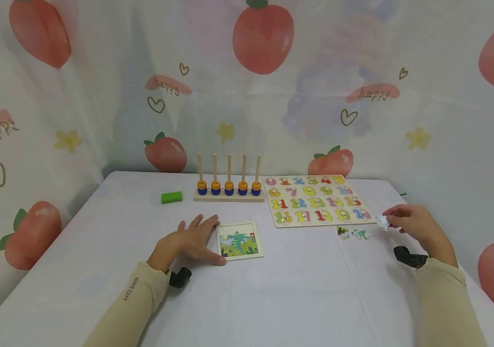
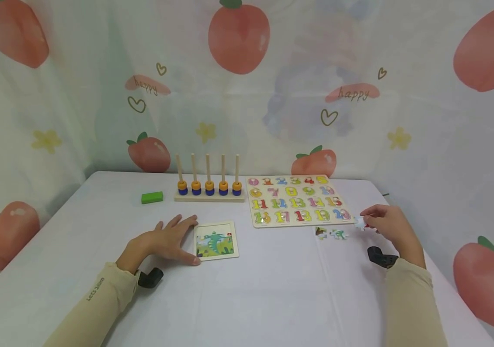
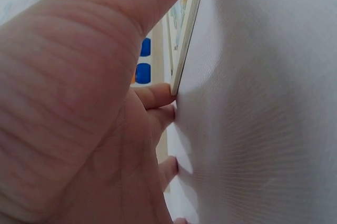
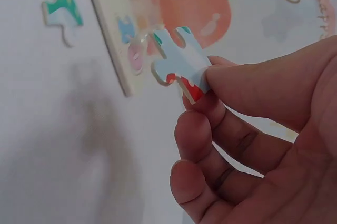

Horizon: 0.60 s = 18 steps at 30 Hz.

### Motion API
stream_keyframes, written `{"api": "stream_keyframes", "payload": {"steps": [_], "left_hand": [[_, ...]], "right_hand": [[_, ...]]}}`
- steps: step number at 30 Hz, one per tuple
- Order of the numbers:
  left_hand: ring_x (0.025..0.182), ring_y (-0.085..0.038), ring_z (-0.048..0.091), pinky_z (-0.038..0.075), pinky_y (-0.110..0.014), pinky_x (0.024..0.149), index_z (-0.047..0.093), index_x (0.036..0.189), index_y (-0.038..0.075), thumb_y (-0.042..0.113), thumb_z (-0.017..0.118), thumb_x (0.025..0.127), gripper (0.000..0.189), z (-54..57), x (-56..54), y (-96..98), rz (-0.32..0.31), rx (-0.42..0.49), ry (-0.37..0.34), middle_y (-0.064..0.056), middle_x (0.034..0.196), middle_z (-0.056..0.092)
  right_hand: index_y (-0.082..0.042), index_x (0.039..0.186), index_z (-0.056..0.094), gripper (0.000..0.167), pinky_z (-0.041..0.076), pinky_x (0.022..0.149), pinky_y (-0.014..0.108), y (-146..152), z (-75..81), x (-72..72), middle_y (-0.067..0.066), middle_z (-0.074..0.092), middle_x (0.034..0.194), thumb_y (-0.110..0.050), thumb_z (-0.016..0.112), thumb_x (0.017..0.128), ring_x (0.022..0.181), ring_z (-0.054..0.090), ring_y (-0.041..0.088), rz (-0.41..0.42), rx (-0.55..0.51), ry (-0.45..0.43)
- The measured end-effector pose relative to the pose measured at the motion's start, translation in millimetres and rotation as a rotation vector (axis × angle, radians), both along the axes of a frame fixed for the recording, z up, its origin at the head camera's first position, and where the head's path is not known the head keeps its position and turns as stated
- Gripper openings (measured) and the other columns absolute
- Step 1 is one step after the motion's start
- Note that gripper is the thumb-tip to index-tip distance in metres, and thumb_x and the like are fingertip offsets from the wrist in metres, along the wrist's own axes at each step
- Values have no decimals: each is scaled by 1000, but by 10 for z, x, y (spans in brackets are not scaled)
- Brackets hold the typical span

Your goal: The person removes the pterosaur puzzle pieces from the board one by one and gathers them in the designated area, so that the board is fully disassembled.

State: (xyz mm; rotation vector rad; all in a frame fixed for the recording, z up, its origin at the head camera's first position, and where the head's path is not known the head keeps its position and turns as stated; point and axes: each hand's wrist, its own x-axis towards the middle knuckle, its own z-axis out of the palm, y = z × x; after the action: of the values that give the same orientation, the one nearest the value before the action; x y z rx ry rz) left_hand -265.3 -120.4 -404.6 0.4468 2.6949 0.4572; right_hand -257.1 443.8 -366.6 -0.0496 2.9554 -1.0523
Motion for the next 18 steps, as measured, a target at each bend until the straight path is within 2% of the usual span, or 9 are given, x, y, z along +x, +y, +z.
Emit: {"api": "stream_keyframes", "payload": {"steps": [6, 8, 18], "left_hand": [[164, -38, 4, -1, -74, 123, 28, 170, 18, 62, 87, 79, 117, -64, -41, -4, 6, -10, -4, -8, 178, 18], [163, -39, 5, 0, -74, 123, 28, 170, 17, 62, 86, 80, 116, -53, -34, -4, 1, -8, -2, -8, 178, 18], [163, -41, 6, 0, -75, 122, 28, 169, 15, 63, 86, 80, 116, 15, 6, 3, -8, -8, -6, -11, 178, 19]], "right_hand": [[14, 126, 63, 31, 51, 69, 32, 95, -159, -35, 9, 72, 94, -8, 58, 106, 86, 60, 26, -12, -9, -115], [13, 126, 64, 31, 50, 67, 32, 104, -203, -58, 7, 70, 92, -9, 59, 106, 83, 59, 26, -28, -15, -143], [14, 121, 65, 28, 48, 67, 32, 90, -279, -115, 6, 69, 91, -8, 60, 105, 82, 58, 25, -51, 3, -147]]}}
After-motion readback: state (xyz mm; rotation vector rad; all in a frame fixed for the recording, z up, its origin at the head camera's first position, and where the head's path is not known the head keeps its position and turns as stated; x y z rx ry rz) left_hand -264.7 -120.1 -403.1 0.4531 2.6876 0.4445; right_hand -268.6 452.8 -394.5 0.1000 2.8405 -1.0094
